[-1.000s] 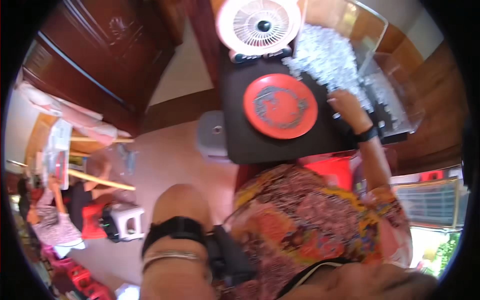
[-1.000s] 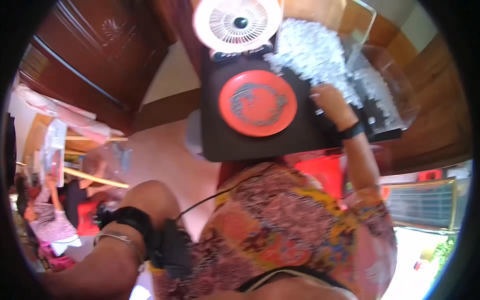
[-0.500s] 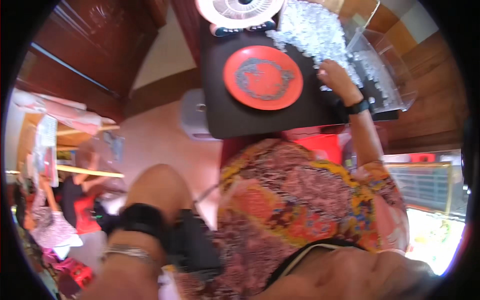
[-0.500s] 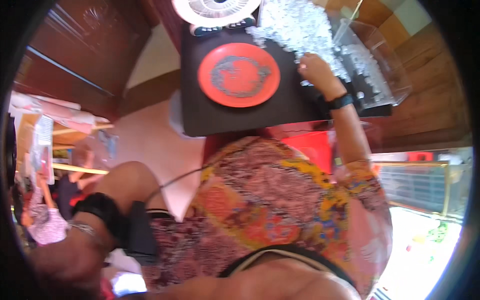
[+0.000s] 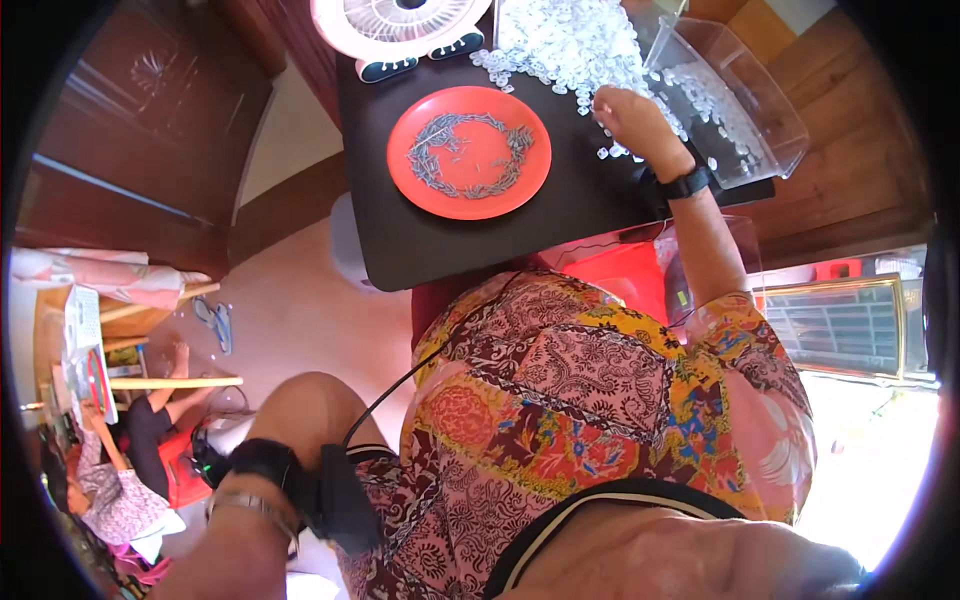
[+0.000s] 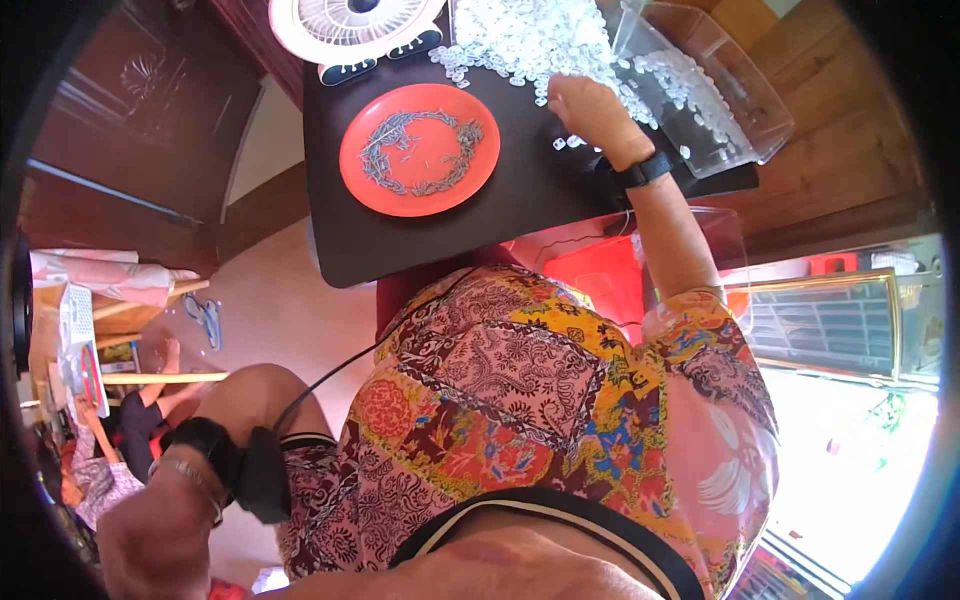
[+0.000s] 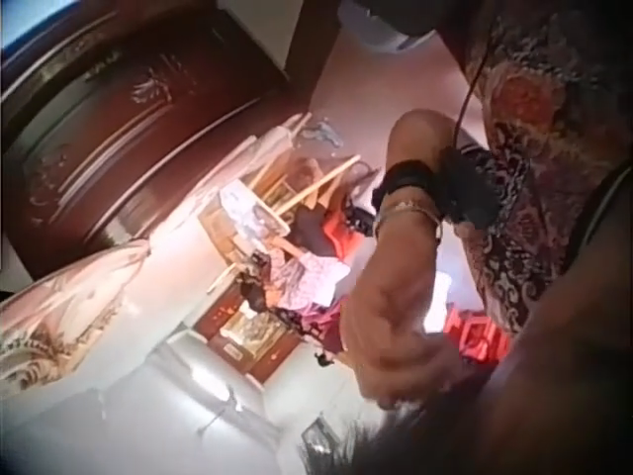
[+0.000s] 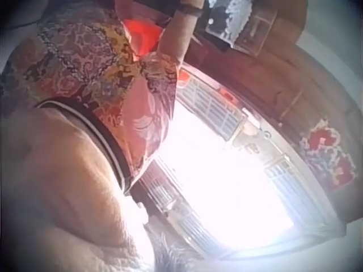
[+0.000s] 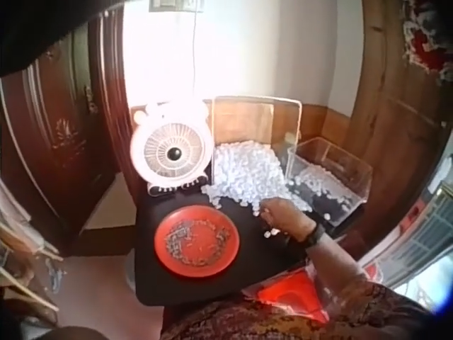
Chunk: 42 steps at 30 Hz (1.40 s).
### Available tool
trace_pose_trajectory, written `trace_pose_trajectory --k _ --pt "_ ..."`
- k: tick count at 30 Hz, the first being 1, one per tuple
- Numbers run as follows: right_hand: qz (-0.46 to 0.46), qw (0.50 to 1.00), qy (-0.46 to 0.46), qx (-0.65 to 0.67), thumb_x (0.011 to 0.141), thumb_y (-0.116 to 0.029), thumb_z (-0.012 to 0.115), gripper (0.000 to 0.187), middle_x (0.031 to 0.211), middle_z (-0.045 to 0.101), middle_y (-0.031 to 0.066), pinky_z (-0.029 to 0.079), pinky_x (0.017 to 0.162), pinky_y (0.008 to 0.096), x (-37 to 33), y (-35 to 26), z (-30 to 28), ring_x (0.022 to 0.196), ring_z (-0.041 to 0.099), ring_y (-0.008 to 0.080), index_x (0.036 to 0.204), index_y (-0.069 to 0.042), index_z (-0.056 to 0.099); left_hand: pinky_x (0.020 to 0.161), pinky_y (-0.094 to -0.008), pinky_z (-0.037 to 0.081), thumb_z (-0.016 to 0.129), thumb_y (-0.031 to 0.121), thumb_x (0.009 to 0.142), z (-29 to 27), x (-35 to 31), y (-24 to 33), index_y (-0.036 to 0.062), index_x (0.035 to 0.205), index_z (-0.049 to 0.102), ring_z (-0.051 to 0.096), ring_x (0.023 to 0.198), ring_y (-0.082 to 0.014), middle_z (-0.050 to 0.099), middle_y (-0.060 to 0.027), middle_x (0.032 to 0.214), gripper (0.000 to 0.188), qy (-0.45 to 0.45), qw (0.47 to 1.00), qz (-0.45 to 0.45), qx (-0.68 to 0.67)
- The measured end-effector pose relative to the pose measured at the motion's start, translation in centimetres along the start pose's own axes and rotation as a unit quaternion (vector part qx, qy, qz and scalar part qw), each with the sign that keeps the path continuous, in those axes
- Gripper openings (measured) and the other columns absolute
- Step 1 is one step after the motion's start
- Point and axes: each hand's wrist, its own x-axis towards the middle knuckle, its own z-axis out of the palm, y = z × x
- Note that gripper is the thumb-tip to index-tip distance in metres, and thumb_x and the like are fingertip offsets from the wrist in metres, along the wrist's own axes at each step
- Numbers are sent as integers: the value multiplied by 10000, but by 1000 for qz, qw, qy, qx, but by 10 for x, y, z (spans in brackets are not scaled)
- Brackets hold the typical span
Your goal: Assembling small metal components into plastic housings at a workbench.
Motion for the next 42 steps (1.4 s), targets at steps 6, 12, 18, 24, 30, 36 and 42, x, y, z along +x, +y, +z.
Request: trace_pose_trajectory --k 6,12,18,24,30,36,42 --pt "85 963 4 255 864 -148 638 132 740 607 1 455 635 255 1 -23 -35 694 554 74 914 -27 619 551 -316 432 488 271 838 -24 -121 -33 52 805 608 529 589 -189 581 -82 735 252 382 889 -247 45" --pt "42 819 -80 567 885 -133 642 95 793 593 -32 439 644 197 10 -90 -45 714 535 42 897 -43 618 597 -221 418 535 133 903 10 -167 -107 7 988 594 526 658 -74 601 -37 757 163 173 694 -667 208" --pt "-17 747 -127 653 879 -70 640 74 812 654 20 503 723 237 -3 -150 -34 783 618 88 892 2 639 512 -295 382 527 161 926 32 -204 -132 9 888 478 483 554 -121 498 -55 626 164 66 735 -614 280" --pt "28 738 -110 665 878 -59 644 81 779 661 31 504 664 246 -21 -165 -20 700 623 99 870 22 649 513 -270 389 514 191 946 35 -214 -121 14 870 490 483 553 -107 505 -37 623 193 121 710 -662 208" --pt "-59 829 -33 555 839 -48 658 74 799 656 74 488 658 286 -26 -172 -18 739 647 172 890 4 673 512 -238 371 498 165 929 32 -218 -116 10 862 544 466 553 -78 506 -18 619 176 115 703 -651 262" --pt "-81 868 -9 490 811 -21 649 113 822 645 107 498 672 310 -27 -175 -20 770 653 252 919 -13 678 502 -214 346 483 158 911 27 -217 -112 -9 854 570 455 550 -60 518 -9 630 197 145 692 -662 249" --pt "-85 874 -21 477 806 -11 636 100 811 641 98 502 666 323 -21 -173 -19 763 651 255 897 -25 677 478 -219 345 500 105 875 21 -214 -112 -18 822 588 453 517 -62 521 -7 612 161 194 664 -707 147"
